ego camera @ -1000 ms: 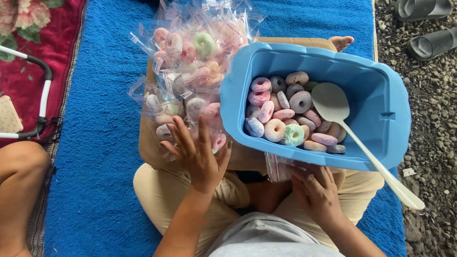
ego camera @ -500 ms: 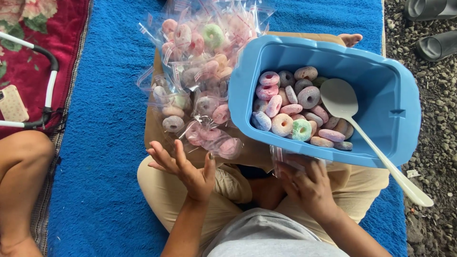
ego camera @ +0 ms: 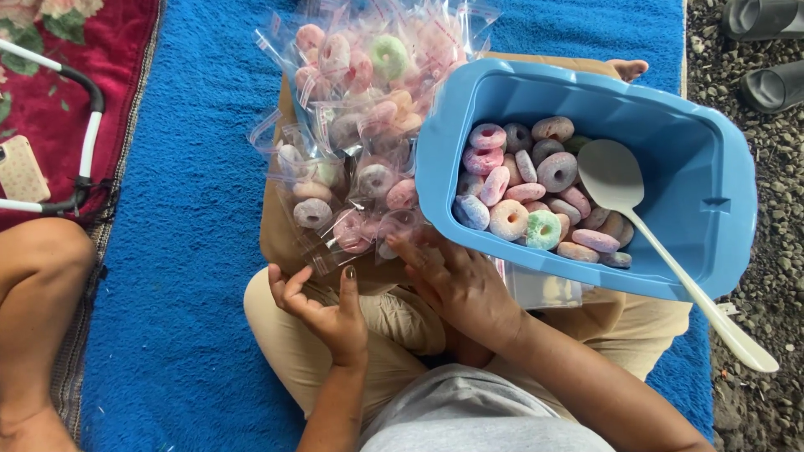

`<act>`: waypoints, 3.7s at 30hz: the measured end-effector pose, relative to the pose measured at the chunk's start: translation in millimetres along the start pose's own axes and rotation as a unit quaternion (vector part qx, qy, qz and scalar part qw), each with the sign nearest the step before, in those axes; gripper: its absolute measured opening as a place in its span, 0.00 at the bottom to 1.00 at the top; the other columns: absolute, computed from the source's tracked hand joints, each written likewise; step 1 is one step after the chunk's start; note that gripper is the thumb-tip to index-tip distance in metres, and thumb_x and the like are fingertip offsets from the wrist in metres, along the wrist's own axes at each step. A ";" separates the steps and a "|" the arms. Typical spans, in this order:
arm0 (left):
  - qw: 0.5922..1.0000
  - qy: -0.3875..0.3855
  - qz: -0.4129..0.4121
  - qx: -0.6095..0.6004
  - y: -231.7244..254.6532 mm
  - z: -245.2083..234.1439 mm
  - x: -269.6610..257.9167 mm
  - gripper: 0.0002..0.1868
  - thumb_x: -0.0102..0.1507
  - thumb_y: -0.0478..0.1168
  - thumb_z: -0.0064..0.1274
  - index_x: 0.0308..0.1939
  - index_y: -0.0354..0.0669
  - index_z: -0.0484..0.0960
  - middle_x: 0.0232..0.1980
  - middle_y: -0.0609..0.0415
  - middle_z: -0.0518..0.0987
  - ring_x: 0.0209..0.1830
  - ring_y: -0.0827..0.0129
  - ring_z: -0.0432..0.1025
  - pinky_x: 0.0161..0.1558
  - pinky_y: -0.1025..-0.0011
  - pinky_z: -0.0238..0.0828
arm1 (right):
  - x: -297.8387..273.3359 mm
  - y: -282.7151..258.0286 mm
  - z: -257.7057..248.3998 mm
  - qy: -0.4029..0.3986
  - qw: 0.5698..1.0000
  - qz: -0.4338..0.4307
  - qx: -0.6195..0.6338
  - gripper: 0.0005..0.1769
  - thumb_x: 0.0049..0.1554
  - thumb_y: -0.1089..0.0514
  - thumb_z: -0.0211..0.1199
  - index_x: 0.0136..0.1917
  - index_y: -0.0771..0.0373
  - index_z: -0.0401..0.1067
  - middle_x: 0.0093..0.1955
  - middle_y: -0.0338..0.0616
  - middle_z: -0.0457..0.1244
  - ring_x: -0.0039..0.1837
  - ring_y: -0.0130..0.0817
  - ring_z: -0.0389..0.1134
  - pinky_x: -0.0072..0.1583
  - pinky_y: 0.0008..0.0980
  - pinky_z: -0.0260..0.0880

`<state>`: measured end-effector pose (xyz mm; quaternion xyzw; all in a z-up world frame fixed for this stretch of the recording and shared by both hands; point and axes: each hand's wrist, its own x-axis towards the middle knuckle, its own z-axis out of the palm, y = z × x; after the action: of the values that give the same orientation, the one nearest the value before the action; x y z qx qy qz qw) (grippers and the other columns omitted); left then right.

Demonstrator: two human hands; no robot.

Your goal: Packing small donut-shaped candies into individual plastic bags from a large blue container.

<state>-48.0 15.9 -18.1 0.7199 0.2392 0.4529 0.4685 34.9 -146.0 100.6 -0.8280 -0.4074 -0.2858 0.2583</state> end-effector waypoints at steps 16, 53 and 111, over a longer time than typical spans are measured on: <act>0.966 -0.016 0.256 0.027 72.4 -19.4 83.9 0.08 0.66 0.24 0.59 0.41 0.31 0.73 0.60 0.28 0.76 0.51 0.45 0.79 0.53 0.59 0.79 | -20.1 -3.1 25.2 -0.050 0.998 0.037 -0.022 0.47 0.49 0.49 0.76 0.79 0.41 0.62 0.62 0.51 0.64 0.48 0.53 0.73 0.47 0.46 0.75; 0.958 -0.052 0.253 -0.122 58.6 36.2 23.2 0.35 0.76 0.53 0.25 0.85 0.58 0.34 0.88 0.52 0.33 0.92 0.60 0.29 0.91 0.53 0.18 | -31.3 -9.6 -56.0 -0.099 0.975 0.095 0.174 0.24 0.52 0.65 0.69 0.63 0.59 0.74 0.54 0.45 0.67 0.52 0.39 0.70 0.52 0.34 0.71; 0.818 -0.512 -0.101 -0.242 168.0 26.4 -30.4 0.20 0.61 0.41 0.55 0.55 0.35 0.79 0.53 0.48 0.83 0.54 0.65 0.76 0.61 0.68 0.71 | -160.6 37.5 -89.9 0.149 0.671 0.443 0.576 0.06 0.65 0.60 0.60 0.50 0.66 0.71 0.42 0.44 0.67 0.36 0.20 0.61 0.39 0.17 0.64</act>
<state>-52.8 -94.6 114.7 0.6828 -0.0809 0.0124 0.7260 -38.9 -310.2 46.7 -0.5445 -0.0327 0.0336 0.8375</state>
